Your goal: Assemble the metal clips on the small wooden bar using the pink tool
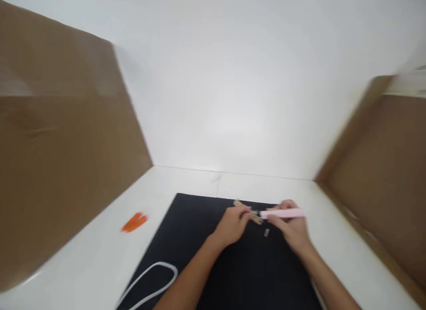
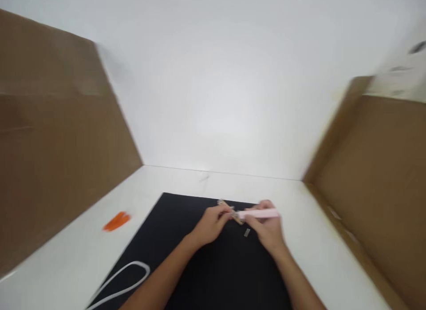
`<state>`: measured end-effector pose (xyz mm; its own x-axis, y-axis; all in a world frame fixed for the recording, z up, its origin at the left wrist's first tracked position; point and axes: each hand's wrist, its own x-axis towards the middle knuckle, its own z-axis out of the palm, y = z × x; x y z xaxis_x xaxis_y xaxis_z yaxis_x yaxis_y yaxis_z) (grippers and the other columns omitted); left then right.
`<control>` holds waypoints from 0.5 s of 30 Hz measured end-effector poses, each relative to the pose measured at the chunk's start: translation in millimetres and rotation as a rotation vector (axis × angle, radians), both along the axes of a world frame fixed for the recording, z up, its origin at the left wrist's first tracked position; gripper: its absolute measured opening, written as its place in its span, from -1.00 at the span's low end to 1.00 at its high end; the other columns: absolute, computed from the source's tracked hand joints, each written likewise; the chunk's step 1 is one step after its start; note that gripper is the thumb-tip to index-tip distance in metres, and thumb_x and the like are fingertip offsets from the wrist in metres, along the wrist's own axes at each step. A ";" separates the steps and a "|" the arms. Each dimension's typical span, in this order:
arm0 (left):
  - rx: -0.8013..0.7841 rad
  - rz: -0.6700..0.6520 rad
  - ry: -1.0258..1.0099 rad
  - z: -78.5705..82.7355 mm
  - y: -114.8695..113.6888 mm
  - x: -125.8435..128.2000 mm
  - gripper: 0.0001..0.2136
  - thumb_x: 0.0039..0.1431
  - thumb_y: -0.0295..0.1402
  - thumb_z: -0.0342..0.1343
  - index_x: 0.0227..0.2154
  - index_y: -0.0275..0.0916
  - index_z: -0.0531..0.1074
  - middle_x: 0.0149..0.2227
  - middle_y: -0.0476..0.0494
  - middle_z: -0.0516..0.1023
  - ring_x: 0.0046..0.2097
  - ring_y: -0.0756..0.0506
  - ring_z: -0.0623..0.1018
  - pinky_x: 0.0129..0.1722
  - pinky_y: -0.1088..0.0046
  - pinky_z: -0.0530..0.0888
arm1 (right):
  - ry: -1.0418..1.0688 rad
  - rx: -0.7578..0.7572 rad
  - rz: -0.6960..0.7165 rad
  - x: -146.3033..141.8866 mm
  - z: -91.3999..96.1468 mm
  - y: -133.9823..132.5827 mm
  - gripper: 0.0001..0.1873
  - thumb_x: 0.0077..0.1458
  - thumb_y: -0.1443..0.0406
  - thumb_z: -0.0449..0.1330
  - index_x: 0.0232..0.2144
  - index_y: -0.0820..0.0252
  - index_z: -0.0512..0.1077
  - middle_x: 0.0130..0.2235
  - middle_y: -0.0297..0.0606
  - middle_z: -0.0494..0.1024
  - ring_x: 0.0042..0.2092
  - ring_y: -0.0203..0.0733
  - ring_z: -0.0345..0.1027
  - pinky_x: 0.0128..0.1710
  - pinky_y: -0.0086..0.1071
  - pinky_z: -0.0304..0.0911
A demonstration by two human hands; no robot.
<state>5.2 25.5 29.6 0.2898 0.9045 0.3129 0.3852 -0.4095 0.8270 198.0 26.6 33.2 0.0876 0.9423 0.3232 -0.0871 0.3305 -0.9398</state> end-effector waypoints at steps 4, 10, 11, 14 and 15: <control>-0.017 -0.041 -0.007 -1.3 8.2 -2.4 -0.75 0.27 -0.22 -0.04 -0.30 -0.18 0.52 -0.29 -0.07 0.60 -0.24 -0.09 0.52 -0.17 0.43 0.40 | 0.068 -0.031 0.067 -9.2 6.6 -0.4 -0.51 -0.32 0.24 0.46 -0.48 0.06 0.19 -0.50 -0.41 0.56 -0.48 -0.19 0.44 -0.48 -0.36 0.36; -0.073 -0.078 0.047 -16.4 23.4 -6.0 -0.71 0.22 -0.08 -0.02 -0.25 -0.12 0.50 -0.30 -0.02 0.60 -0.25 -0.14 0.55 -0.25 0.44 0.41 | 0.154 -0.035 0.018 -8.3 -2.8 11.6 -0.47 -0.35 0.31 0.44 -0.42 0.05 0.16 -0.46 -0.43 0.58 -0.48 -0.21 0.45 -0.45 -0.37 0.33; -0.076 -0.075 0.039 -16.6 23.4 -5.3 -0.71 0.21 -0.08 -0.01 -0.26 -0.12 0.50 -0.31 -0.02 0.60 -0.26 -0.14 0.54 -0.26 0.44 0.41 | 0.158 -0.033 0.018 -7.2 -3.0 12.3 -0.47 -0.35 0.31 0.44 -0.42 0.05 0.15 -0.46 -0.43 0.58 -0.48 -0.21 0.45 -0.46 -0.37 0.33; -0.082 -0.006 -0.027 -9.9 17.1 -1.8 -0.73 0.21 -0.11 0.01 -0.26 -0.15 0.49 -0.30 -0.04 0.60 -0.25 -0.13 0.53 -0.22 0.42 0.41 | 0.148 -0.026 0.020 -5.1 1.3 8.5 -0.48 -0.35 0.30 0.46 -0.45 0.07 0.17 -0.48 -0.43 0.57 -0.47 -0.21 0.45 -0.46 -0.38 0.32; -0.085 0.088 -0.091 -5.3 12.4 -0.6 -0.74 0.22 -0.12 0.01 -0.26 -0.17 0.48 -0.30 -0.05 0.59 -0.24 -0.13 0.53 -0.19 0.41 0.41 | 0.140 -0.023 0.016 -5.0 4.1 4.5 -0.49 -0.34 0.28 0.46 -0.47 0.07 0.18 -0.51 -0.44 0.55 -0.46 -0.20 0.45 -0.45 -0.38 0.32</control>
